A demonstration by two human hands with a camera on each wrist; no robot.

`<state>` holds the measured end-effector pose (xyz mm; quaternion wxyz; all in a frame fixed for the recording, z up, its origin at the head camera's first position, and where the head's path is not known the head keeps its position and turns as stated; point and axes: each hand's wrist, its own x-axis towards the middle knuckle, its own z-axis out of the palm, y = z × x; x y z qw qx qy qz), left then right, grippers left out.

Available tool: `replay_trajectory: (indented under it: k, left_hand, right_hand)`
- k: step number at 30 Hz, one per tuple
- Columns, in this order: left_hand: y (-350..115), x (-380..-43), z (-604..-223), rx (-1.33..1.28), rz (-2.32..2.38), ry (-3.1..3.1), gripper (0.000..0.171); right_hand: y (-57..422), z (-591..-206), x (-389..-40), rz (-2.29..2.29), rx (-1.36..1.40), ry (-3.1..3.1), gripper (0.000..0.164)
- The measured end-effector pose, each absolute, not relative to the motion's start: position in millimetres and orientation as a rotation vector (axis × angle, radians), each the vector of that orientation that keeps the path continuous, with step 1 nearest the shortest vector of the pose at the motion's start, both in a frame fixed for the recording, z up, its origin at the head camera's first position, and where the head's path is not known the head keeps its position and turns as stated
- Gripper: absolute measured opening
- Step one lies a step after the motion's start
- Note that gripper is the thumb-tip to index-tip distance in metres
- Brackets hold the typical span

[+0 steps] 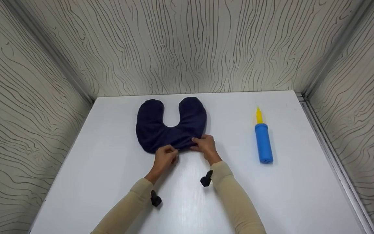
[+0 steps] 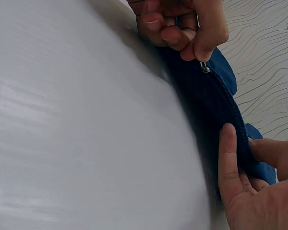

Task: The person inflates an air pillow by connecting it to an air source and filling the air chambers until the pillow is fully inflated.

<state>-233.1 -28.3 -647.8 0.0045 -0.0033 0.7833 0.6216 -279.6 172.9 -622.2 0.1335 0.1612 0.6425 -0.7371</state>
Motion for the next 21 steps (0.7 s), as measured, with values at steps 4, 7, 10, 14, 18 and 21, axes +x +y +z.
replay_trajectory:
  k: [4,7,10,14,18,21]
  left_hand:
    - [-39.0,-233.5,-648.8,0.007,1.958,2.436,0.018]
    - [-45.9,-234.1,-649.9,0.008,1.978,2.415,0.018]
    - [-50.7,-235.0,-649.8,-0.005,1.978,2.424,0.016]
    - [-53.9,-236.3,-648.2,0.001,1.979,2.435,0.015]
    - [-54.8,-237.7,-646.7,0.009,1.969,2.459,0.016]
    - [-55.8,-238.6,-646.6,0.007,1.96,2.479,0.016]
  right_hand:
    - [173.7,-620.8,-280.4,-2.15,0.454,1.848,0.029]
    - [173.7,-619.3,-280.5,-2.162,0.45,1.836,0.025]
    - [173.7,-618.3,-280.2,-2.172,0.446,1.823,0.027]
    - [174.1,-617.4,-279.7,-2.176,0.434,1.807,0.029]
    - [174.2,-616.9,-279.9,-2.171,0.425,1.818,0.022]
    - [174.0,-616.6,-280.4,-2.168,0.435,1.828,0.02]
